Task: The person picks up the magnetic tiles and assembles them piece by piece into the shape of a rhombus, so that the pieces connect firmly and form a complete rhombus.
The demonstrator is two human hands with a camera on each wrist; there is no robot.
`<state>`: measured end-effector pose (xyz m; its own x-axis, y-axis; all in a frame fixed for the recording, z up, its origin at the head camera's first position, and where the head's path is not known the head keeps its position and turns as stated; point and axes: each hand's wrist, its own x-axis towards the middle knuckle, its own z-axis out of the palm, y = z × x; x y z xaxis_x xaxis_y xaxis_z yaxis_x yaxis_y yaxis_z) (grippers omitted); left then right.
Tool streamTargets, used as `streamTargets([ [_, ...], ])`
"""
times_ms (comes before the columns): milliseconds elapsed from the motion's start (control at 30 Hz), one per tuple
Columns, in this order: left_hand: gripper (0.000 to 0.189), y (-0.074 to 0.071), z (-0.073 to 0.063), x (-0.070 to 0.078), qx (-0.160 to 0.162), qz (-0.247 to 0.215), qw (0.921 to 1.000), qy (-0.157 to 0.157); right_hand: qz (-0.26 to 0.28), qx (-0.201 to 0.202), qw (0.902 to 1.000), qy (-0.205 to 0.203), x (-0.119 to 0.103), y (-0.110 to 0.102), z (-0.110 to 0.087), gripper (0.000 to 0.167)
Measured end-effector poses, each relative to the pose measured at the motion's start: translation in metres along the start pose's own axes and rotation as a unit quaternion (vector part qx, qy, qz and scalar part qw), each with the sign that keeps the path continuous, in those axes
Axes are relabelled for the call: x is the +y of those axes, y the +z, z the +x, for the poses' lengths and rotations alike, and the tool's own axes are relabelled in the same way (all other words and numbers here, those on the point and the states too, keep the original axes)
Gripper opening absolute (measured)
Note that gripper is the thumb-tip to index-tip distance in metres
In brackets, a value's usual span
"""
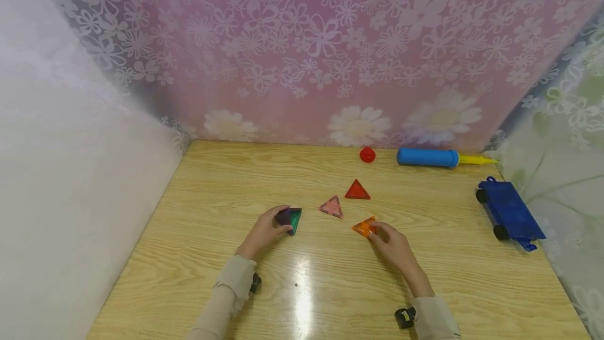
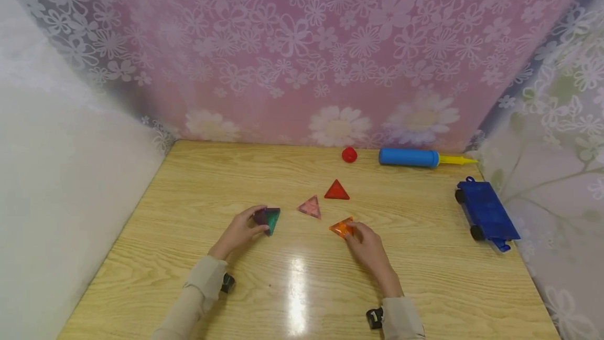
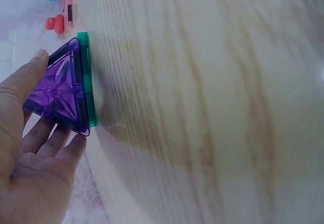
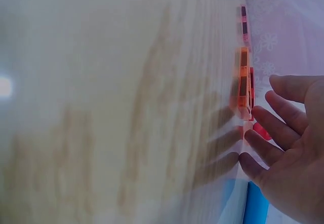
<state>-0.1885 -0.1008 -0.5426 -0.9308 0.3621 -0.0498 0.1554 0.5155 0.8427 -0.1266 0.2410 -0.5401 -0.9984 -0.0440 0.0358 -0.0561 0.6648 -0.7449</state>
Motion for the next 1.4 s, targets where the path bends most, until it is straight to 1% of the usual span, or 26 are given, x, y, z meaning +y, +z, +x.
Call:
streamTargets([
  [200,0.056,0.001,0.000,-0.001,0.001,-0.002,1.0000,0.007,-0.004,0.002,1.0000,-0.005,0.003,0.001,-0.001,0.031],
  [367,0.056,0.001,0.000,-0.001,0.001,-0.006,1.0000,0.002,-0.007,0.004,0.9999,-0.012,0.003,0.003,-0.001,0.030],
  [500,0.056,0.001,0.000,-0.002,0.002,-0.003,1.0000,0.002,0.001,0.000,0.9999,-0.012,0.002,0.005,-0.003,0.031],
  [633,0.056,0.001,0.001,-0.003,0.003,-0.003,1.0000,0.001,-0.003,-0.006,0.9999,-0.013,0.000,0.008,-0.004,0.033],
  [933,0.056,0.001,0.001,-0.002,0.005,-0.004,1.0000,0.001,-0.005,0.008,0.9996,-0.028,-0.006,0.019,-0.007,0.028],
  [1167,0.056,0.001,0.000,-0.001,0.008,-0.006,1.0000,-0.001,-0.001,-0.012,0.9999,-0.010,-0.010,0.027,-0.008,0.030],
  [1400,0.054,0.001,0.000,0.000,0.010,-0.012,0.9999,-0.004,0.011,-0.022,0.9995,-0.018,-0.017,0.034,-0.008,0.029],
])
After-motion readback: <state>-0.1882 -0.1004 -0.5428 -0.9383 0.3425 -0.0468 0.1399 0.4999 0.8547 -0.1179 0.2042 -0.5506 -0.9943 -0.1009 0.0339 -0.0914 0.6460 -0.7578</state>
